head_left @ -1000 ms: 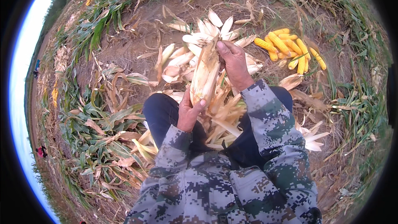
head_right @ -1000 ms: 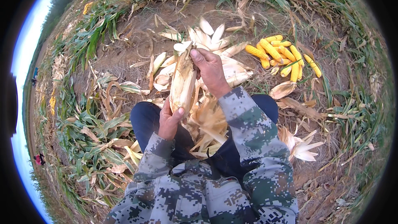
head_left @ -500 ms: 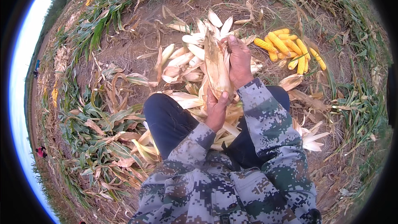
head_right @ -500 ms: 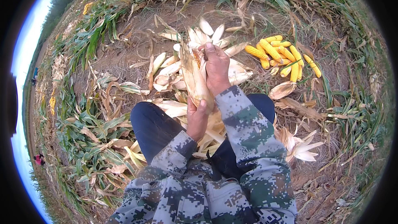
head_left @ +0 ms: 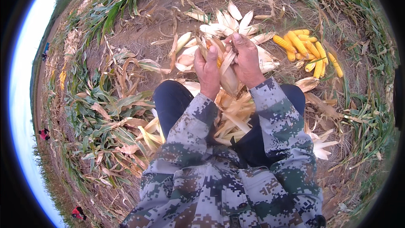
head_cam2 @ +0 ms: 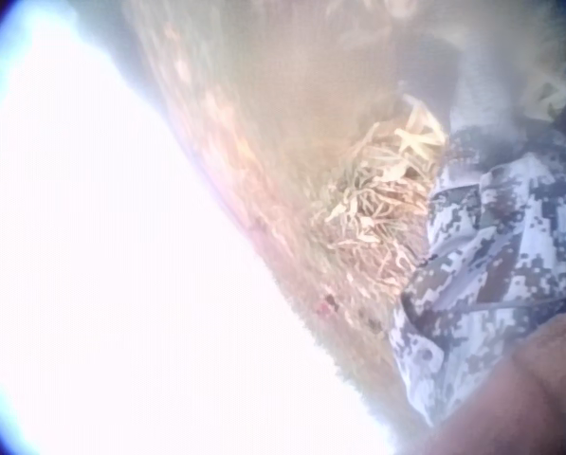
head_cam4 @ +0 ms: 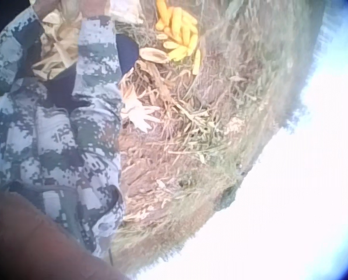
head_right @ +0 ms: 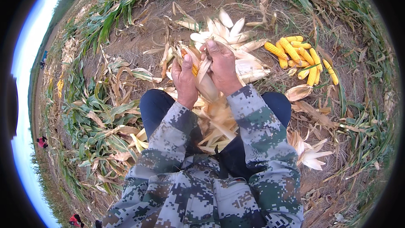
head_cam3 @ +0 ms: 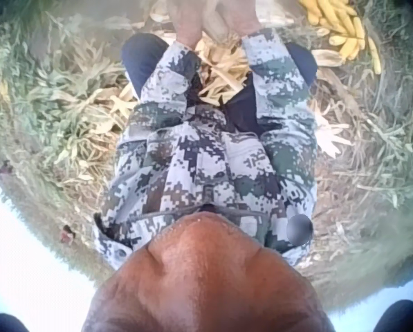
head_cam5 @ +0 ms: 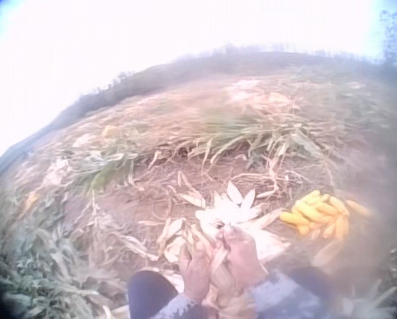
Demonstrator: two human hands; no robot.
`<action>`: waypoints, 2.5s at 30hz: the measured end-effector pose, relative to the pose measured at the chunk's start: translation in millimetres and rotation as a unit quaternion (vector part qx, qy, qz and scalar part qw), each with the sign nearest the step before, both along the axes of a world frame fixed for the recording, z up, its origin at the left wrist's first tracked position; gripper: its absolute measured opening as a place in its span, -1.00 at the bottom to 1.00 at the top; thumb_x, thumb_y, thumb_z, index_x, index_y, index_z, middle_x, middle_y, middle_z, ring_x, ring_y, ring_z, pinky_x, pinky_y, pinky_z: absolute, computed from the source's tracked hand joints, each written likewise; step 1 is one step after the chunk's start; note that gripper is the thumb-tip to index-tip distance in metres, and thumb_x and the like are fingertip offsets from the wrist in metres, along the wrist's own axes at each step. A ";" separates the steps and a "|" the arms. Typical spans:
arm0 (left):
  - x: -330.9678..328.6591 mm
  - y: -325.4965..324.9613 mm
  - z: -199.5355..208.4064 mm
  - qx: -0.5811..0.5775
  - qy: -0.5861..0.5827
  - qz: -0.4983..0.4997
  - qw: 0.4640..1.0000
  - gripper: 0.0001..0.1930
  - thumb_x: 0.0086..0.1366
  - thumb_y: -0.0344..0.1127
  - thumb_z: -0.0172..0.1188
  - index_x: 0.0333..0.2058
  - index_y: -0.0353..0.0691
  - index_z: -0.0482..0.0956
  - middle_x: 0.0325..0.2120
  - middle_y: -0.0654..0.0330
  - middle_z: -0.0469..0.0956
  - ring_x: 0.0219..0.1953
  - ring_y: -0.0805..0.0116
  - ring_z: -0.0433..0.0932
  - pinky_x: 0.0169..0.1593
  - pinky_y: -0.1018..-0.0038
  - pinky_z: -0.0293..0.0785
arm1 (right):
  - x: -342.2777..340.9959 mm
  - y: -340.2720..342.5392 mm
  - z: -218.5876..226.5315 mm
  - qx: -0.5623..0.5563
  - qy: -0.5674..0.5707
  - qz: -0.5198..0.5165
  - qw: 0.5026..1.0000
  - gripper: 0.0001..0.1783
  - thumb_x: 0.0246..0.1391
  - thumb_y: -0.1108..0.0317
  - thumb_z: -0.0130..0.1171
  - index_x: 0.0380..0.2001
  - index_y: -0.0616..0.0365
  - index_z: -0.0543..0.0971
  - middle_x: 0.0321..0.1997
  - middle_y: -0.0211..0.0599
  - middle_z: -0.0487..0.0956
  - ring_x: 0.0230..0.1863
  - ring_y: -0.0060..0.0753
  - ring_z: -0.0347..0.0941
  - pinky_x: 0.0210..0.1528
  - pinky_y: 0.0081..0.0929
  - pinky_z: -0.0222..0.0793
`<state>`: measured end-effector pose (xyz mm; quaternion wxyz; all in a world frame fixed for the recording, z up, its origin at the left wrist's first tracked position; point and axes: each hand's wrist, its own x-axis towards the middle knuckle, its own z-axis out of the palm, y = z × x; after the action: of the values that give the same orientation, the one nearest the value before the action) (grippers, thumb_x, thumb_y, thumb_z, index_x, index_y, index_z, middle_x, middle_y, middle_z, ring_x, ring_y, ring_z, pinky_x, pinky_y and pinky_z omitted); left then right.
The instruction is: The person sits on the ground and shucks corn cobs by hand, peeling back the husks to reveal the kernels. The person places the shucked cobs to the side and continues with the next cob.
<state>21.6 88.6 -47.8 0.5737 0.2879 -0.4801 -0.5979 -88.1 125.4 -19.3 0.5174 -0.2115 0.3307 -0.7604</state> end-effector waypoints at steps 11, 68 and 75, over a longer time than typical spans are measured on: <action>100.2 -160.6 46.7 0.208 0.085 0.133 0.965 -0.55 0.55 0.04 0.05 -0.02 -0.31 0.51 -0.16 0.02 0.65 -0.12 0.05 0.68 0.02 0.17 0.64 | 21.3 37.1 5.7 0.016 0.332 0.310 0.891 -0.56 0.42 0.01 0.16 -0.37 0.19 0.62 -0.55 -0.50 0.47 -0.49 -0.67 0.34 -0.38 -0.54 0.31; 107.9 -58.0 4.0 0.380 0.037 -0.165 0.910 -0.48 0.58 0.15 -0.11 0.00 -0.21 0.57 -0.23 0.07 0.70 -0.28 0.18 0.71 -0.12 0.21 0.70 | 43.0 51.2 -32.4 0.031 0.570 0.455 0.683 -0.40 -0.06 -0.05 0.46 -0.30 0.39 0.66 -0.38 0.11 0.68 -0.27 0.13 0.65 -0.16 -0.06 0.53; 136.0 -60.2 -18.8 0.340 0.134 -0.209 0.907 -0.33 0.53 0.28 -0.14 -0.08 -0.32 0.56 -0.25 -0.04 0.65 -0.19 0.00 0.65 -0.09 0.14 0.64 | 28.7 53.5 -31.9 0.039 0.423 0.473 0.772 -0.43 0.19 -0.11 0.37 -0.32 0.31 0.63 -0.47 -0.26 0.66 -0.42 -0.40 0.64 -0.30 -0.36 0.52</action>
<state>157.6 28.5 -66.7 0.3618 0.2759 -0.2158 -0.8639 -59.4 178.9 -51.2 0.6272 -0.6211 0.4041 -0.2398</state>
